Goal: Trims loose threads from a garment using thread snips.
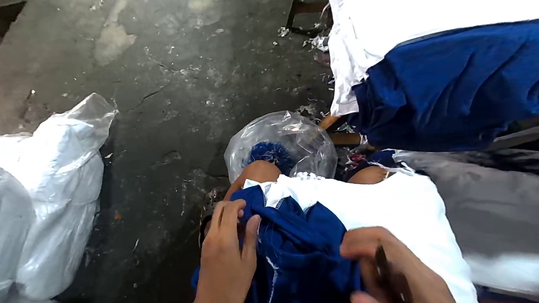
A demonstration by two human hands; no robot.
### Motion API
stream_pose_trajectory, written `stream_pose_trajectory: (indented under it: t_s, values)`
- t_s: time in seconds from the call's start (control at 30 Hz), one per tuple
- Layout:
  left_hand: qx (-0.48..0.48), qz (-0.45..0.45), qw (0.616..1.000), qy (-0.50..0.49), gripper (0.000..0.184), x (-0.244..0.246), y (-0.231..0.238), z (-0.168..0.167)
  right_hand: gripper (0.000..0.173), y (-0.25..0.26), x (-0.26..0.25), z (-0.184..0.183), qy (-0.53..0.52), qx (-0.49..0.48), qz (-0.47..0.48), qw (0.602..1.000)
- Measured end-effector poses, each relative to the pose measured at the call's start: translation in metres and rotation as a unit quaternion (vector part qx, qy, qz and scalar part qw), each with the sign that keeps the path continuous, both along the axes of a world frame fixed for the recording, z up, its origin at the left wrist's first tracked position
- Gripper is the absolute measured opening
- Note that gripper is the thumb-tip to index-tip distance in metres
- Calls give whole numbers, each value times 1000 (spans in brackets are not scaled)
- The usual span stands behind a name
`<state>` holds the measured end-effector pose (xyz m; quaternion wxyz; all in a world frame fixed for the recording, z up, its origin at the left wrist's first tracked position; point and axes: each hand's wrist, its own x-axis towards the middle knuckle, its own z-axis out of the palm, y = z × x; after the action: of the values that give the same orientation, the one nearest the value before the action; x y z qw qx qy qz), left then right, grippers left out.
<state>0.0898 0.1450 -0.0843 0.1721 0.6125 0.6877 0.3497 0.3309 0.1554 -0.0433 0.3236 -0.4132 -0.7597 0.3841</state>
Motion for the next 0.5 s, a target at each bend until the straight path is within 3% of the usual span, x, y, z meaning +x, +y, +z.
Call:
stream_pose_trajectory:
  t_s: [0.07, 0.13, 0.3, 0.43, 0.5]
  values:
    - [49, -2, 999, -5, 33, 2, -12, 13, 51, -2, -15, 11, 74, -29, 67, 995]
    - [32, -35, 996, -70, 35, 6, -22, 22, 58, -4, -30, 4, 112, -79, 102, 985]
    - [-100, -83, 983, -127, 30, 23, -29, -2, 52, -2, -23, -48, 34, -279, 41, 959]
    - [-141, -91, 969, -182, 36, 16, -24, 6, 54, -2, -10, -46, 47, -334, 65, 939]
    - [-136, -89, 978, -130, 35, 23, -18, 6, 63, 1, -9, -48, 66, -343, 72, 934]
